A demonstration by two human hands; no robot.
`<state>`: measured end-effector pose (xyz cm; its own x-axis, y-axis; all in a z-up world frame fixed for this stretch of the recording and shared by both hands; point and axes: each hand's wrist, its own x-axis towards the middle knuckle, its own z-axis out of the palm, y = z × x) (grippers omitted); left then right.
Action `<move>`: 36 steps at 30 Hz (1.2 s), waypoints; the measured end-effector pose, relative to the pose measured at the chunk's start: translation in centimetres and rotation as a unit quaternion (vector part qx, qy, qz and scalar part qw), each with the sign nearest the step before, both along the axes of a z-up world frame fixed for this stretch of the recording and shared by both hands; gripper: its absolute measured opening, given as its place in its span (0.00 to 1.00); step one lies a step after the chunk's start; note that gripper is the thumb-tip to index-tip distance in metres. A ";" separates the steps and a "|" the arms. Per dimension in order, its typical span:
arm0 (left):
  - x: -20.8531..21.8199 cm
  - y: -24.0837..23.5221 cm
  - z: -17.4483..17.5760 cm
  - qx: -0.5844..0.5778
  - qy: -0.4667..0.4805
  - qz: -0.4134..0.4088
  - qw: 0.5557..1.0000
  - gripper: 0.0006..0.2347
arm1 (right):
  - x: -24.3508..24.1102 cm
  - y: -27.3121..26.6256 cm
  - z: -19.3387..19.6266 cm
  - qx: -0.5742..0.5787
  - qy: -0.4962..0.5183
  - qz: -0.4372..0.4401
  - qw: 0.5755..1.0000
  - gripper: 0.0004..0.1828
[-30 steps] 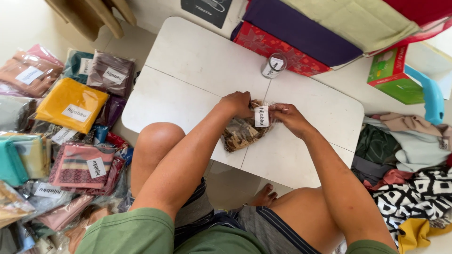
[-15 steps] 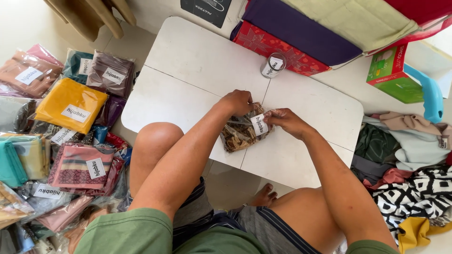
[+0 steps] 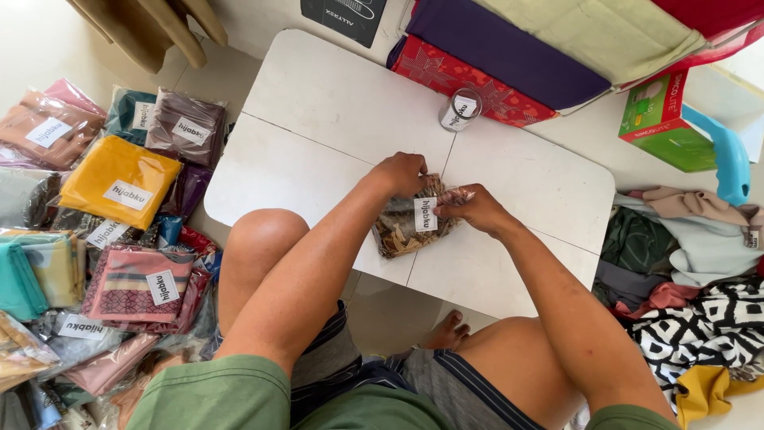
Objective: The person uses a lint roller to clean a leopard-print cloth laid out on a white table. After rolling the cloth, they fold it and place it into a clear plastic bag. Finally, they seal the bag and place a label on it.
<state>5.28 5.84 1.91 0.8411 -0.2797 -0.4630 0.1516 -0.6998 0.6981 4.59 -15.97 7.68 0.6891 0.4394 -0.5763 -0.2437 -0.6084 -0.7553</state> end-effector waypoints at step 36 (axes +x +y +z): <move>-2.1 2.3 5.3 -0.100 -0.001 0.043 0.994 0.27 | 3.7 -8.7 0.4 0.027 -0.023 -0.221 0.975 0.48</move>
<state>3.14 8.11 7.24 0.8671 -0.2922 -0.4033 0.2030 -0.5321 0.8220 8.26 -24.68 8.05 0.8423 0.1223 -0.5249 -0.4386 -0.4106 -0.7994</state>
